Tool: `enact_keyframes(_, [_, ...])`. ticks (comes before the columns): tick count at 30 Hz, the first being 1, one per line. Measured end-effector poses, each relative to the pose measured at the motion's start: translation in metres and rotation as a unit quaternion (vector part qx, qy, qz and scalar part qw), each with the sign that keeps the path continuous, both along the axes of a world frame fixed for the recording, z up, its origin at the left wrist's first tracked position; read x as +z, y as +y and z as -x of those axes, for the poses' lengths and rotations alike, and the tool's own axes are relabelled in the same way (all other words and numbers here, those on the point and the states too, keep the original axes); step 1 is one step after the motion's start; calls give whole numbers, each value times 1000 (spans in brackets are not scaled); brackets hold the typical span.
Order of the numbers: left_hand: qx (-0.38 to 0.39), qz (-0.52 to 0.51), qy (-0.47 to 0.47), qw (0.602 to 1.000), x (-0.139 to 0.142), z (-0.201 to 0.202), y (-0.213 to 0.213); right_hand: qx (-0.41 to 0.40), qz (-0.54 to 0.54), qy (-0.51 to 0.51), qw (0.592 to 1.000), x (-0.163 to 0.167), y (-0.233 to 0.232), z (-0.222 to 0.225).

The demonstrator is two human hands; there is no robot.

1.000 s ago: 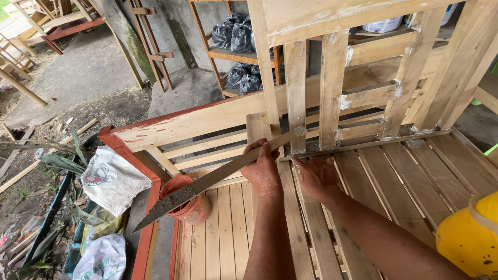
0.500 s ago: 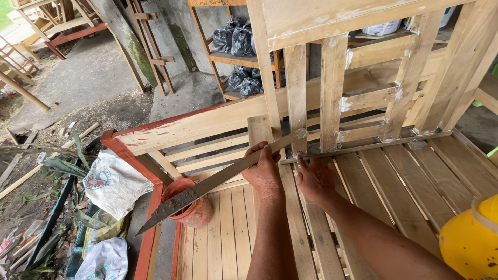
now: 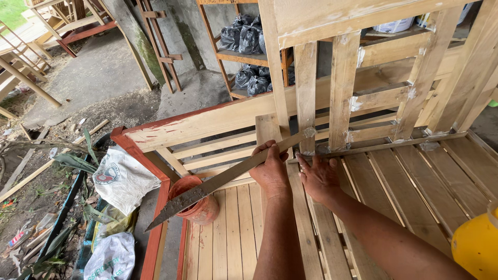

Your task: The person uses a small wooden stick to scoop a white filler from a yellow container and applies it into the joints of a wooden chair frame. The person repeatedly dips the stick and spreads the filler into the gaps between the chair's slats and frame.

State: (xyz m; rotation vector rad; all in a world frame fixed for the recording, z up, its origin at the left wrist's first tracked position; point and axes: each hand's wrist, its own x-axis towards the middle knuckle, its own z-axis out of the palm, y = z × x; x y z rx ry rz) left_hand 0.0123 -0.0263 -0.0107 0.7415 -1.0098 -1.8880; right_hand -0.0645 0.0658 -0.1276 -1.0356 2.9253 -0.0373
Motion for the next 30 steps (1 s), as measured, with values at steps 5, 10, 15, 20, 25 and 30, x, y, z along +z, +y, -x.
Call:
enact_keyframes(5, [1,13,-7,1000,-1,2,-1,6,4,39,999,-3,-7,6])
enact_keyframes(10, [0,14,-6,1000,-2,3,-2,-9,-24,30,999,0,-10,1])
enact_keyframes(15, [3,13,-12,1000,-3,3,-1,-10,-13,8,1000,2,-3,-2])
enact_keyframes(20, [-1,22,-17,1000,-2,2,-1,3,14,8,1000,-3,5,-7])
enact_keyframes(25, [0,23,-17,1000,1,2,0,-15,43,-18,999,-5,2,-15])
enact_keyframes(30, [-1,16,-15,1000,2,0,-1,-46,30,-50,997,0,-13,-13])
